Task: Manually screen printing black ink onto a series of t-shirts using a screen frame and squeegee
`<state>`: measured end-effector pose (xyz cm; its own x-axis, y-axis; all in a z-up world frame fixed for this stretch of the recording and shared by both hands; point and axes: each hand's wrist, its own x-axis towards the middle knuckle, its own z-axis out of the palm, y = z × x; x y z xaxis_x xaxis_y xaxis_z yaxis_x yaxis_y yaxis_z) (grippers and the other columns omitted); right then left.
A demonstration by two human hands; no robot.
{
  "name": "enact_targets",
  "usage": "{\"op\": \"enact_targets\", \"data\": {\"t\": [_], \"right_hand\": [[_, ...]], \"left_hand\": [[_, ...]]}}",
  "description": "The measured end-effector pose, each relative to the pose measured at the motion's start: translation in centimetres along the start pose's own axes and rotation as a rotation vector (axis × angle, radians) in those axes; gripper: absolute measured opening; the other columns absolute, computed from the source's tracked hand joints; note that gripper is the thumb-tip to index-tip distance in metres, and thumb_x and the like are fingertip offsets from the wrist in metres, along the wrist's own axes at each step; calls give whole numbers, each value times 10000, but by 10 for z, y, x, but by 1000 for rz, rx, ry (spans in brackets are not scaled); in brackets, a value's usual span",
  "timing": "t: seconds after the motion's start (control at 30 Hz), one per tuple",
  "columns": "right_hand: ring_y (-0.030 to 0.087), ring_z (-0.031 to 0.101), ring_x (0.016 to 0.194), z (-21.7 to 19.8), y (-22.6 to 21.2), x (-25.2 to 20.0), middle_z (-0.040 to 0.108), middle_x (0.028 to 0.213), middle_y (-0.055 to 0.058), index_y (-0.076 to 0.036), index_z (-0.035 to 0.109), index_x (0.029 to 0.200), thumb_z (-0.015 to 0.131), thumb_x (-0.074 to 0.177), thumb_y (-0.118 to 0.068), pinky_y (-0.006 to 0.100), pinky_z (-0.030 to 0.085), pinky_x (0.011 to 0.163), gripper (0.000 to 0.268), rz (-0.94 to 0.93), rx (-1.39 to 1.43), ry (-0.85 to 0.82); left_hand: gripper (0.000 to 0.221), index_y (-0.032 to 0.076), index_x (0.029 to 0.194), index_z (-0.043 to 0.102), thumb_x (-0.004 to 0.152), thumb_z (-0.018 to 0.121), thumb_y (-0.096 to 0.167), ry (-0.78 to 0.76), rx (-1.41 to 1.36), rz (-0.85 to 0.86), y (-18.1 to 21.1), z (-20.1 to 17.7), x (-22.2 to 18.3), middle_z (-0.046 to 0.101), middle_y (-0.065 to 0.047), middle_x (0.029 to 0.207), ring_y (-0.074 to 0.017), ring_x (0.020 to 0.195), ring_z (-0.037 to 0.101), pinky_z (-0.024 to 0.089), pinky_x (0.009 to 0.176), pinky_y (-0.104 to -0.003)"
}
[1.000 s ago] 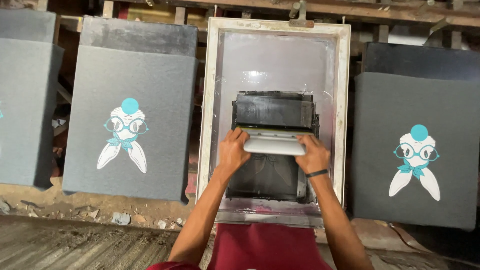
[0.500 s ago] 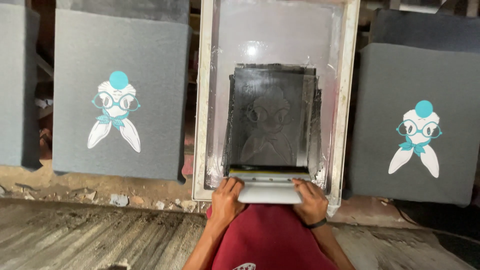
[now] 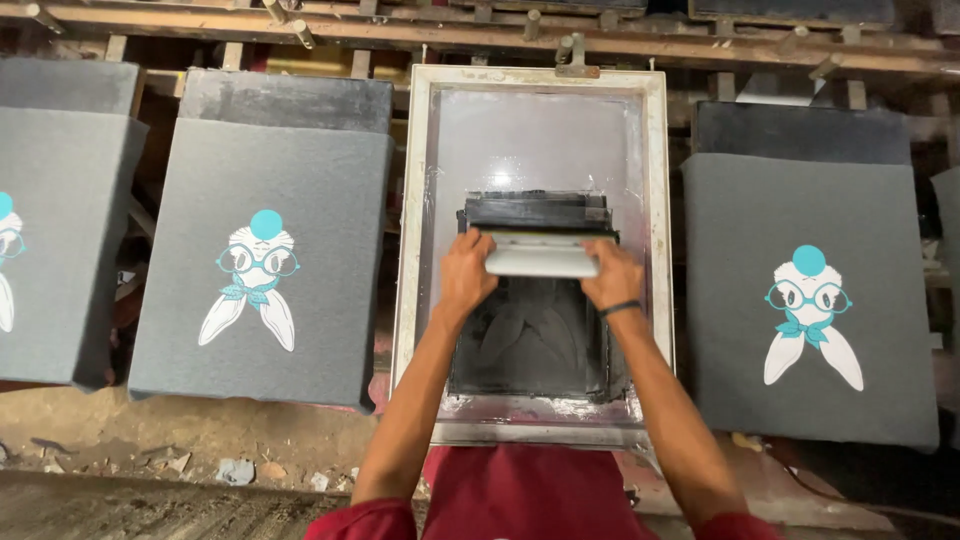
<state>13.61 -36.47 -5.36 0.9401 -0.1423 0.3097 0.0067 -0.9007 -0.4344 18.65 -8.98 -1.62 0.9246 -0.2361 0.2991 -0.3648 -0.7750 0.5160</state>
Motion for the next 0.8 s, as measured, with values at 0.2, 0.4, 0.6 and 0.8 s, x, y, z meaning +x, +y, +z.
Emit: {"op": "enact_targets", "data": {"t": [0.2,0.4,0.6,0.8], "right_hand": [[217,735,964,-20,-27,-118,784,1036,-67,-203,716,904,727,753,-82,365,556,924,194,-58,67,109],[211,741,1004,-33,-23,-237,789,1093,-70,-158,700,854,737,764,-94,360,580,920,116,-91,18,72],[253,756,953,-79,-25,-210,793,934,-71,-228,640,794,737,739,-138,407,600,861,143,47,-12,-274],[351,753,975,-54,-17,-13,783,949,43,-255,639,1048,764,778,-253,512,554,896,297,134,-76,-332]], "left_hand": [[365,190,872,659,548,739,43,-17,10,84,-3,-9,-117,602,17,879,-254,855,649,567,712,-334],[382,168,864,713,543,777,-28,-94,23,88,11,-29,-227,689,-22,921,-271,946,691,604,758,-321],[255,208,828,654,604,733,113,-233,-14,24,28,-61,-197,590,43,827,-226,798,646,566,626,-329],[283,147,854,659,608,799,136,-122,36,95,1,-19,-13,557,-4,857,-278,806,632,558,651,-389]]}}
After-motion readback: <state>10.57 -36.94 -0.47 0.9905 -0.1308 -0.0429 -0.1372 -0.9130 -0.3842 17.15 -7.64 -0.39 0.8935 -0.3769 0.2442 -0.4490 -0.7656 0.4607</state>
